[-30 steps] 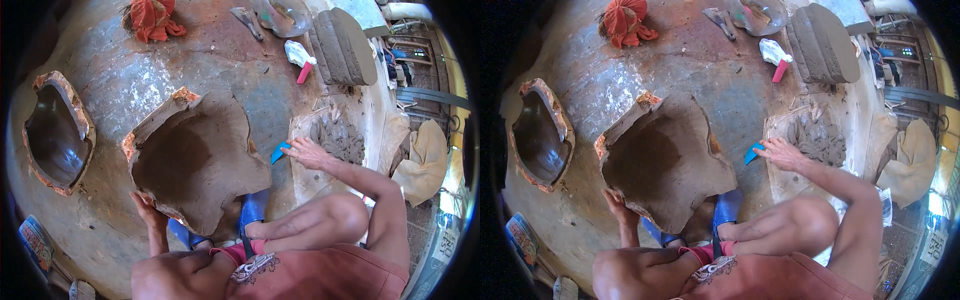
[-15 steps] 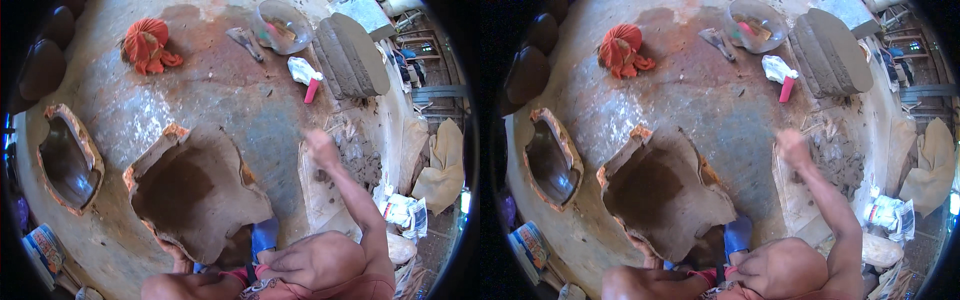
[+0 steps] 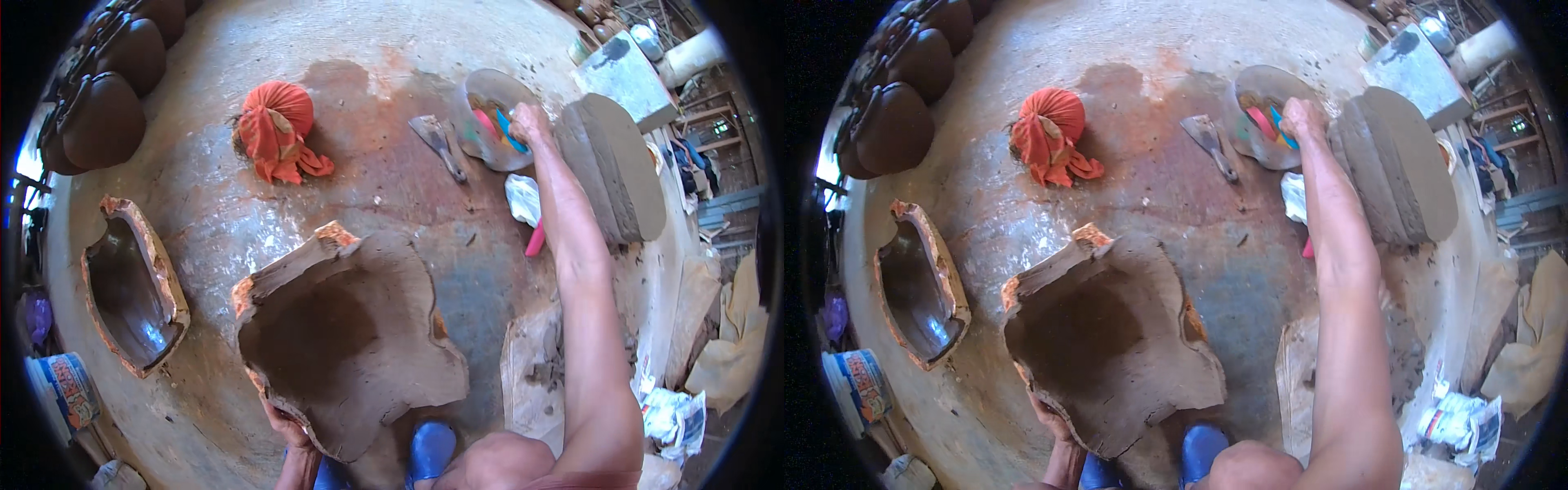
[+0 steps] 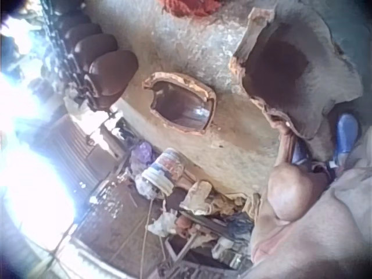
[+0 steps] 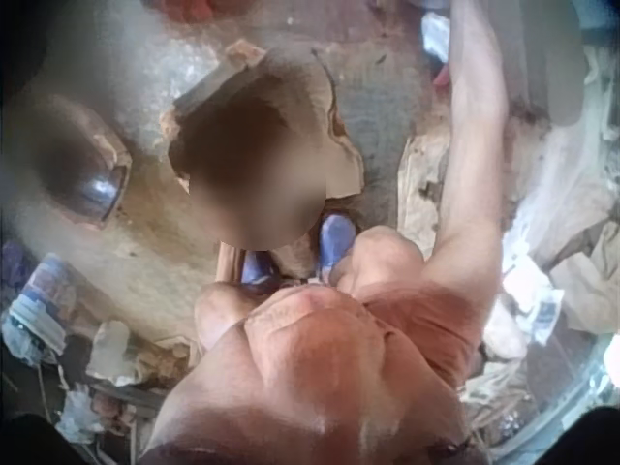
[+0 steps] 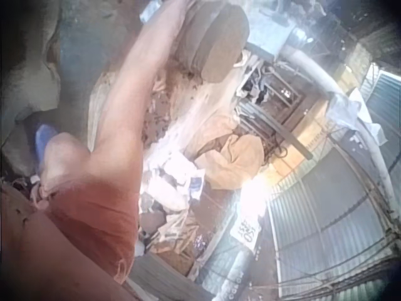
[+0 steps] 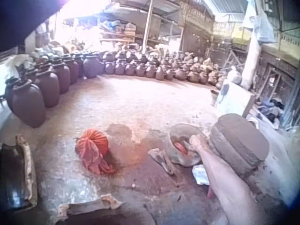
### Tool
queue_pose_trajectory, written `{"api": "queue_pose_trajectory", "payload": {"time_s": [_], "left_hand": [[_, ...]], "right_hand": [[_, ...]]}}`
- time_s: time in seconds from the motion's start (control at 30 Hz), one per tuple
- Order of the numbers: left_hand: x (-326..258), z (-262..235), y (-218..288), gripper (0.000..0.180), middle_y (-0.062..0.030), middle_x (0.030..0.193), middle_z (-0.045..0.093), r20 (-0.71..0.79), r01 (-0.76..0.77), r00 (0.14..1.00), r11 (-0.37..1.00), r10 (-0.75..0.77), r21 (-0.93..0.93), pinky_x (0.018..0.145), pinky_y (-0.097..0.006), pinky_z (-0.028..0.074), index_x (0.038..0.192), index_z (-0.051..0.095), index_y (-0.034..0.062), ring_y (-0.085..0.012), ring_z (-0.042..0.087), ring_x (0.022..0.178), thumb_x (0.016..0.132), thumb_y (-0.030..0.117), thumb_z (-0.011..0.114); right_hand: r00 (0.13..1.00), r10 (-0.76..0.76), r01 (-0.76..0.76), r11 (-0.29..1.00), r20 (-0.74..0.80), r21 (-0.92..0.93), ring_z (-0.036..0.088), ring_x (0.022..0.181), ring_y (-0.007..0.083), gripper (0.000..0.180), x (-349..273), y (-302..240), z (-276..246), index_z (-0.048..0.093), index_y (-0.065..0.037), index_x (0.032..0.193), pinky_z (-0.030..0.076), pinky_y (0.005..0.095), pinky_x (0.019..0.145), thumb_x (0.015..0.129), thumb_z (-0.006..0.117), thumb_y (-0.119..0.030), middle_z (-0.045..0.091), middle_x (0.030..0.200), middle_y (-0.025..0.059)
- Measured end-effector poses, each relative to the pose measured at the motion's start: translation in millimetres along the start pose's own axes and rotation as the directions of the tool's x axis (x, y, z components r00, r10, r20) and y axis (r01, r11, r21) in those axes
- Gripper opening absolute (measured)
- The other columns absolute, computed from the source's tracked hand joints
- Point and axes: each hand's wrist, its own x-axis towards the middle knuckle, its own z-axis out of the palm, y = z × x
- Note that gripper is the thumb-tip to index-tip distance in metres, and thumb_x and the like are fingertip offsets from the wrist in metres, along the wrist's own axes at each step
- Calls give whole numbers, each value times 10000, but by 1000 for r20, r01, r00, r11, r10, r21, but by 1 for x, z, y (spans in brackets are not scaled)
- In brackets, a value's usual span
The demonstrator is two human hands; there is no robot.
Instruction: The person cleans the inside of two ceramic mold halves with a cloth and a blue scraper, then cuts a slab of clay with a wire tool, places the clay slab into one mold half, and presses the clay against the mold walls before joining the two halves together.
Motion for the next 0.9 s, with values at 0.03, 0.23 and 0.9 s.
{"api": "queue_pose_trajectory", "payload": {"time_s": [0.03, 0.23, 0.9], "left_hand": [[5, -5, 0, 677, -28, 1556, 483, -8, 59, 998, 998, -59, -6, 1172, -410, 368, 1569, 404, 115, -250, 464, 1399, 1063, 564, 410], [9, 5, 0, 694, -32, 1530, 516, -89, -18, 995, 985, 33, 169, 1189, -407, 348, 1557, 433, 126, -241, 462, 1400, 1047, 597, 444], [-2, 4, -35, 476, 65, 648, 483, -200, 112, 974, 993, -104, 31, 476, -276, 358, 1109, 608, 184, -85, 475, 546, 1064, 619, 419]], "right_hand": [[1000, 18, -17, 1000, 10, -24, 726, 1077, 381, 293, -5, -15, 4, 786, -100, 1089, 583, 500, 903, 818, 695, -166, 741, 1129, 228], [993, 82, -80, 997, 89, -24, 696, 1172, 368, 342, 6, -27, 19, 770, -85, 1148, 573, 499, 962, 818, 736, -172, 730, 1211, 212], [676, -375, 728, 476, -635, 494, 663, 893, 305, 371, -397, -206, -69, 716, -7, 1175, 567, 445, 787, 805, 704, 25, 682, 993, 150]]}}
